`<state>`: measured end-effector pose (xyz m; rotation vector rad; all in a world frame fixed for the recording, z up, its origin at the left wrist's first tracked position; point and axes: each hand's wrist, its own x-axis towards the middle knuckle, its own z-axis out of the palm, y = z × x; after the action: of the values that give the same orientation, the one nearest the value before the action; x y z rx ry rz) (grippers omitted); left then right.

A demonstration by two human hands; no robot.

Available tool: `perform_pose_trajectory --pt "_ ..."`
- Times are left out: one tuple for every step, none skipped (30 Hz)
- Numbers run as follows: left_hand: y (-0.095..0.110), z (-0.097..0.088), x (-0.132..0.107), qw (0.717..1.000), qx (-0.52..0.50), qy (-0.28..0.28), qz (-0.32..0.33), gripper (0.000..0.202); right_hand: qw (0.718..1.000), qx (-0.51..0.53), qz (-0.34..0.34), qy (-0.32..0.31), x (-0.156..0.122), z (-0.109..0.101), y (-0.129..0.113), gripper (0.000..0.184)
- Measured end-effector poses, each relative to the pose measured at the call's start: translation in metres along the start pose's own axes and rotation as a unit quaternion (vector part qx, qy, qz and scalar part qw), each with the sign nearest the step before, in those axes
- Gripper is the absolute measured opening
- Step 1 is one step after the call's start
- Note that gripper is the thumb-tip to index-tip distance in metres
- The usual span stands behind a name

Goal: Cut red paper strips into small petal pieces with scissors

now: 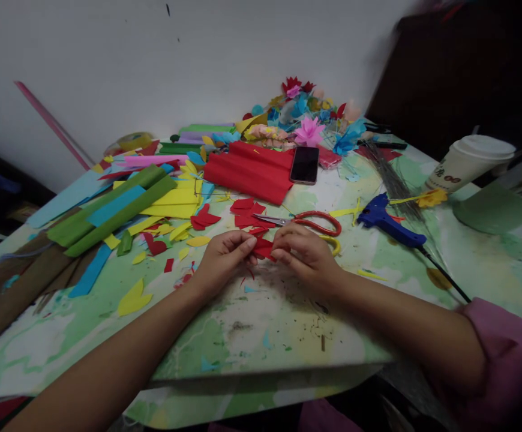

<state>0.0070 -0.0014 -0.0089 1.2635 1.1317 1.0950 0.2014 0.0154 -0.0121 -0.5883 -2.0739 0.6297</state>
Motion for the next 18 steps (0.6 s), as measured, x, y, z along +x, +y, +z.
perform_pose_trajectory --pt "0.001 0.001 0.000 1.000 0.010 -0.001 0.001 0.023 1.000 -0.001 0.014 0.010 0.000 0.000 0.000 0.014" --pt "0.001 0.001 -0.001 1.000 0.020 -0.003 0.001 0.024 0.999 -0.003 0.032 0.017 0.000 0.000 0.000 0.010" --pt "0.002 0.002 -0.002 1.000 0.028 -0.004 0.001 0.025 0.998 -0.004 0.054 0.020 0.000 0.001 0.000 0.006" --pt "0.002 0.003 -0.002 0.999 0.033 -0.005 0.002 0.025 0.997 -0.004 0.076 0.021 0.001 0.001 0.000 0.004" --pt "0.002 0.003 -0.003 0.999 0.037 -0.007 0.003 0.026 0.995 -0.001 0.096 0.021 0.001 0.001 0.000 0.004" --pt "0.002 0.004 -0.003 0.999 0.039 -0.007 0.005 0.026 0.994 0.005 0.112 0.019 0.001 0.002 -0.001 0.005" --pt "0.001 0.005 -0.003 0.999 0.042 -0.006 0.011 0.025 0.992 0.013 0.122 0.014 0.002 0.003 -0.001 0.005" --pt "0.001 0.005 -0.004 0.999 0.046 -0.003 0.018 0.025 0.992 0.021 0.126 0.010 0.002 0.003 -0.001 0.005" --pt "0.001 0.006 -0.004 0.998 0.052 0.000 0.025 0.024 0.991 0.028 0.128 0.003 0.002 0.004 -0.002 0.006" --pt "0.001 0.007 -0.003 0.998 0.058 0.003 0.031 0.023 0.991 0.034 0.129 -0.004 0.002 0.006 -0.002 0.005" --pt "0.001 0.009 -0.003 0.997 0.064 0.005 0.037 0.022 0.990 0.039 0.131 -0.013 0.002 0.007 -0.002 0.005" --pt "0.001 0.010 -0.003 0.997 0.066 0.006 0.042 0.022 0.990 0.043 0.133 -0.021 0.002 0.009 -0.003 0.006" --pt "0.001 0.011 -0.003 0.997 0.065 0.007 0.046 0.021 0.989 0.045 0.135 -0.026 0.001 0.010 -0.003 0.006" --pt "0.002 0.012 -0.003 0.997 0.060 0.006 0.048 0.020 0.989 0.045 0.137 -0.029 0.001 0.011 -0.003 0.006" --pt "0.002 0.013 -0.003 0.997 0.053 0.006 0.047 0.021 0.989 0.044 0.137 -0.030 0.001 0.011 -0.003 0.006" --pt "0.002 0.013 -0.003 0.998 0.044 0.008 0.045 0.023 0.990 0.037 0.134 -0.029 0.001 0.010 -0.003 0.006" --pt "0.001 0.014 -0.002 0.998 0.035 0.012 0.040 0.025 0.992 0.020 0.124 -0.030 0.001 0.007 -0.002 0.006" --pt "0.001 0.013 -0.002 0.999 0.029 0.019 0.035 0.026 0.993 -0.012 0.109 -0.032 0.002 0.003 0.000 0.007"
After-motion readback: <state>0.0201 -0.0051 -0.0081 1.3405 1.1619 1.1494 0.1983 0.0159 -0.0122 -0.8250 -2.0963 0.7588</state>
